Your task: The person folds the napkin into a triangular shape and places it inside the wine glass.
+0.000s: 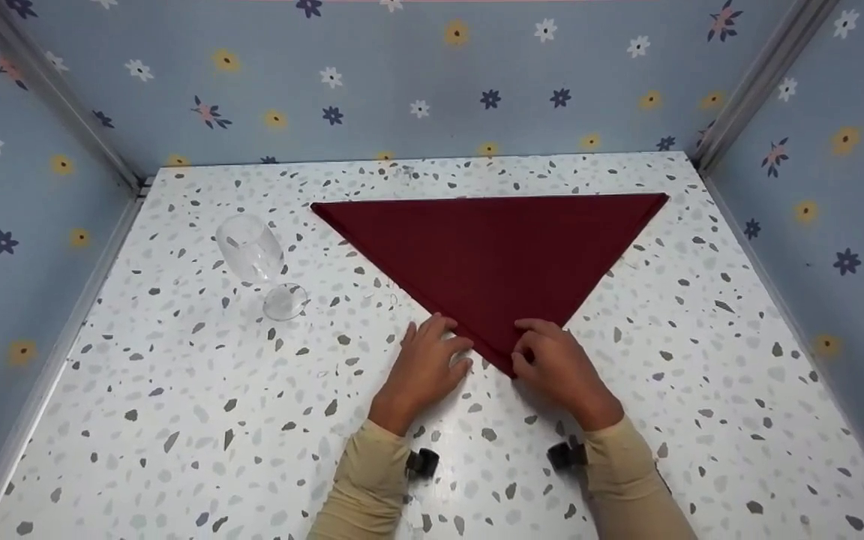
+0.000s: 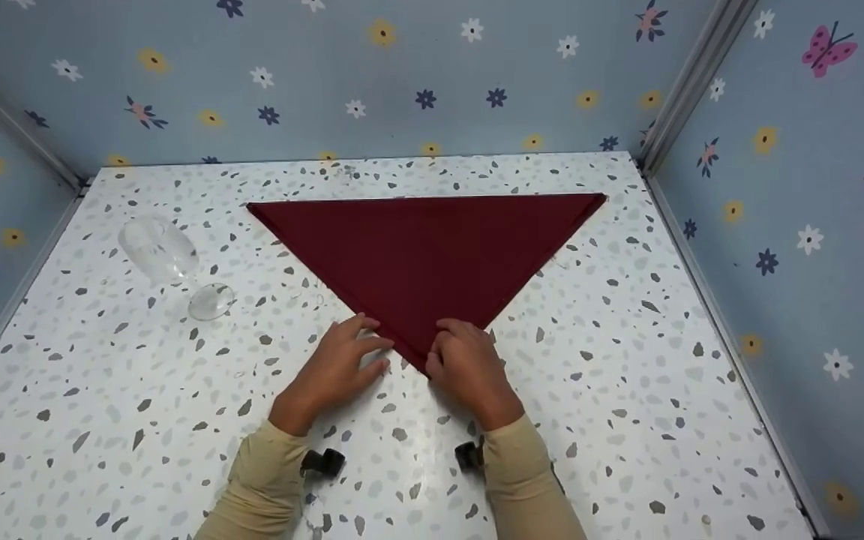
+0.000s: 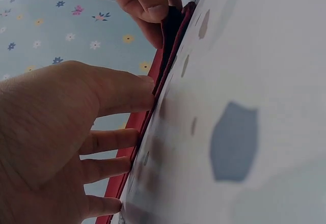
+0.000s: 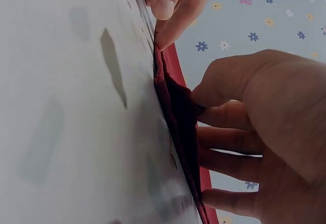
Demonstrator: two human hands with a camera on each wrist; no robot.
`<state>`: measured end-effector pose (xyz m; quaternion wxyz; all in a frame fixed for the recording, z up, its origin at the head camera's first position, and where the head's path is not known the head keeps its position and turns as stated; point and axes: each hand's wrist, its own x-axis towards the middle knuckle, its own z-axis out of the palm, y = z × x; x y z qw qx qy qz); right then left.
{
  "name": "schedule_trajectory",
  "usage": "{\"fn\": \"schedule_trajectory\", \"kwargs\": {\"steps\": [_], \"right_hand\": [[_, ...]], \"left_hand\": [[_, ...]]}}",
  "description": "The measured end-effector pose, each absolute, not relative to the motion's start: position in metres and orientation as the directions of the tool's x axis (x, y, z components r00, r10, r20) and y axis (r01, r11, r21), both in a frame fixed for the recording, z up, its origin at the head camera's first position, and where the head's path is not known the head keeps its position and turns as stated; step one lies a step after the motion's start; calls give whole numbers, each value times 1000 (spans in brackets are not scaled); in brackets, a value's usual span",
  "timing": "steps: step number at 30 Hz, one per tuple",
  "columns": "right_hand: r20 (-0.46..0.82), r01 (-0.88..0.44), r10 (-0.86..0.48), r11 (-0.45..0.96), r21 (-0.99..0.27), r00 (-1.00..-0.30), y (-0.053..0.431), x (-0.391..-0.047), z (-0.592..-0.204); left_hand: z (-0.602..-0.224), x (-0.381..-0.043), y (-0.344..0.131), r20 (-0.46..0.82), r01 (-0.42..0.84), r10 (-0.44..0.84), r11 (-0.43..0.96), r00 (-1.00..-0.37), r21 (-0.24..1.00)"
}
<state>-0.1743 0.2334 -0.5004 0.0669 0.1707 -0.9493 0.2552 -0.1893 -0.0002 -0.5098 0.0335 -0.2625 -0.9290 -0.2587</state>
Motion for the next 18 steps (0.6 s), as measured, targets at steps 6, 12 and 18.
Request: {"fn": "schedule_trajectory", "kwargs": {"steps": [6, 12, 18], "right_hand": [[209, -389, -329, 806, -447, -921, 231, -176, -501], [193, -410, -362, 807, -424, -912, 230, -174, -499], [175, -419, -381, 804, -422, -908, 231, -170, -496]], "left_hand": [[-511, -189, 0, 216, 517, 472, 729, -854, 449], [-511, -189, 1, 224, 513, 464, 735, -857, 443], [-512, -189, 1, 216, 505, 459, 735, -862, 452]]}}
